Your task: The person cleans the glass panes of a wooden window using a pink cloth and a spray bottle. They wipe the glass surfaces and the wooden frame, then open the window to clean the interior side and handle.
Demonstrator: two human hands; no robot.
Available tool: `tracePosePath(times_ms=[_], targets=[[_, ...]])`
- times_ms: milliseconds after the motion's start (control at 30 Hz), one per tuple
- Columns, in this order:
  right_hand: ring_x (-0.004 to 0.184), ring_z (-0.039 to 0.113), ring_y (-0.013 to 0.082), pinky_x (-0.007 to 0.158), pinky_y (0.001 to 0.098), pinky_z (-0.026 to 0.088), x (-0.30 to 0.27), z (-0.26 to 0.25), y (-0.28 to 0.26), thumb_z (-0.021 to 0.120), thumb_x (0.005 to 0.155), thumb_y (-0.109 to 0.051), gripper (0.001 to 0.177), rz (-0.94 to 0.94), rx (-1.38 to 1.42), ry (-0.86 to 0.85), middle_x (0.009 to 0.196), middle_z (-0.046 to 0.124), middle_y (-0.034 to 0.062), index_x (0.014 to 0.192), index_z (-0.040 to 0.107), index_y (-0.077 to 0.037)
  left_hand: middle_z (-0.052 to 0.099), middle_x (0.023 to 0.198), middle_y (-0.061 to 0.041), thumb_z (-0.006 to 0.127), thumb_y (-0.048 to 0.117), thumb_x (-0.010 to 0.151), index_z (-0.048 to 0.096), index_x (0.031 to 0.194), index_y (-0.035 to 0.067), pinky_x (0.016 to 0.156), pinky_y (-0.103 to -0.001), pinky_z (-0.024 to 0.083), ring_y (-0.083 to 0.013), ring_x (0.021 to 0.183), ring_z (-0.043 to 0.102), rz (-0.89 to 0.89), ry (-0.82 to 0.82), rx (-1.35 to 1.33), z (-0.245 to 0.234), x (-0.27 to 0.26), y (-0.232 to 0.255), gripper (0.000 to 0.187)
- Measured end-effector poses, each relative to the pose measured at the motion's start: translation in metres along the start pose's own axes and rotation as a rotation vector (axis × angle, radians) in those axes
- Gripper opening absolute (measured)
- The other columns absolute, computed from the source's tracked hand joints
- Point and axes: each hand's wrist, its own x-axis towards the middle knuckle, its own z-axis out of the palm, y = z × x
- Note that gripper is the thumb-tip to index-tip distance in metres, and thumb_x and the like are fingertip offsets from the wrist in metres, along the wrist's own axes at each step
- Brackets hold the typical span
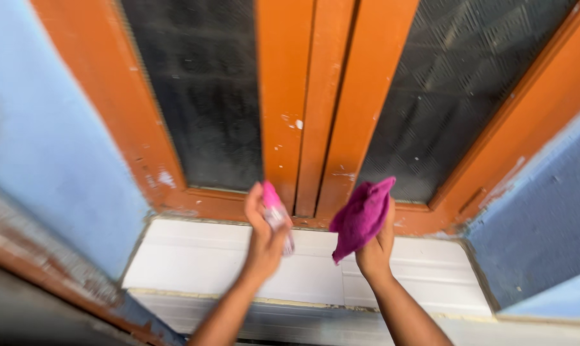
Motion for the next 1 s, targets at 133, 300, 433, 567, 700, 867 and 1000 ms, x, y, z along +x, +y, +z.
tracePosePath(times_ms=[133, 300, 433, 567, 700, 867, 1000], targets=[[0.121, 0.056, 0.0183, 0.1, 0.0337, 0.051, -0.011, -0.017, 0.018, 0.048, 0.101, -0.012, 0.058, 0.08, 0.049, -0.02, 0.134, 0.054, 0.007, 0.156, 0.032, -0.008, 0.038, 0.164, -0.025, 0.065, 0.0, 0.095, 0.016, 0.167, 0.006, 0.115, -0.049, 0.044, -0.0409, 0.144, 0.049, 0.48, 0.369, 0.768, -0.049, 0.066, 0.094, 0.087], [0.111, 0.057, 0.0174, 0.095, 0.0336, 0.051, 0.002, -0.017, 0.0, 0.054, 0.105, -0.015, 0.047, 0.036, 0.051, -0.032, 0.126, 0.057, 0.0096, 0.15, 0.043, -0.006, 0.054, 0.144, -0.021, 0.062, 0.013, 0.108, 0.033, 0.162, 0.019, 0.107, -0.048, 0.051, -0.0421, 0.127, 0.058, 0.676, 0.563, 1.12, -0.106, 0.145, 0.22, 0.061], [0.091, 0.07, 0.022, 0.082, 0.0366, 0.056, 0.064, 0.01, -0.058, 0.054, 0.1, -0.026, 0.053, 0.108, -0.119, 0.013, 0.103, 0.069, 0.0169, 0.149, 0.044, -0.008, 0.056, 0.132, -0.024, 0.067, 0.017, 0.1, 0.049, 0.144, 0.01, 0.081, -0.054, 0.052, -0.0433, 0.099, 0.062, 0.684, 0.655, 1.355, -0.112, 0.198, 0.273, 0.048], [0.142, 0.05, 0.0461, 0.119, 0.0524, 0.042, 0.168, 0.044, -0.13, 0.053, 0.108, -0.016, 0.051, -0.73, -0.497, 0.105, 0.149, 0.05, 0.0296, 0.152, 0.04, 0.005, 0.058, 0.12, -0.017, 0.07, 0.019, 0.098, 0.058, 0.125, 0.015, 0.076, -0.054, 0.054, -0.0391, 0.099, 0.064, 0.763, 0.641, 1.504, -0.1, 0.226, 0.286, 0.03], [0.127, 0.049, 0.0447, 0.111, 0.0528, 0.043, 0.242, 0.073, -0.192, 0.058, 0.098, -0.008, 0.052, -0.877, -0.73, 0.125, 0.143, 0.048, 0.0255, 0.147, 0.046, 0.004, 0.056, 0.117, -0.018, 0.069, 0.019, 0.097, 0.057, 0.126, 0.013, 0.073, -0.051, 0.056, -0.0393, 0.098, 0.063, 0.745, 0.729, 1.617, -0.101, 0.252, 0.302, 0.033], [0.114, 0.05, 0.0373, 0.1, 0.0492, 0.043, 0.284, 0.09, -0.225, 0.058, 0.093, -0.006, 0.054, -0.975, -0.939, 0.254, 0.132, 0.05, 0.0194, 0.145, 0.047, 0.003, 0.053, 0.112, -0.02, 0.063, 0.008, 0.091, 0.044, 0.149, 0.018, 0.068, -0.046, 0.059, -0.0388, 0.097, 0.063, 0.572, 0.741, 1.751, -0.114, 0.263, 0.309, 0.062], [0.116, 0.05, 0.0361, 0.1, 0.0487, 0.044, 0.296, 0.099, -0.228, 0.056, 0.092, -0.004, 0.056, -0.91, -0.945, 0.296, 0.133, 0.049, 0.0183, 0.147, 0.047, 0.001, 0.052, 0.115, -0.018, 0.061, 0.012, 0.094, 0.034, 0.157, 0.022, 0.069, -0.044, 0.06, -0.0368, 0.1, 0.062, 0.568, 0.712, 1.759, -0.125, 0.262, 0.311, 0.069]])
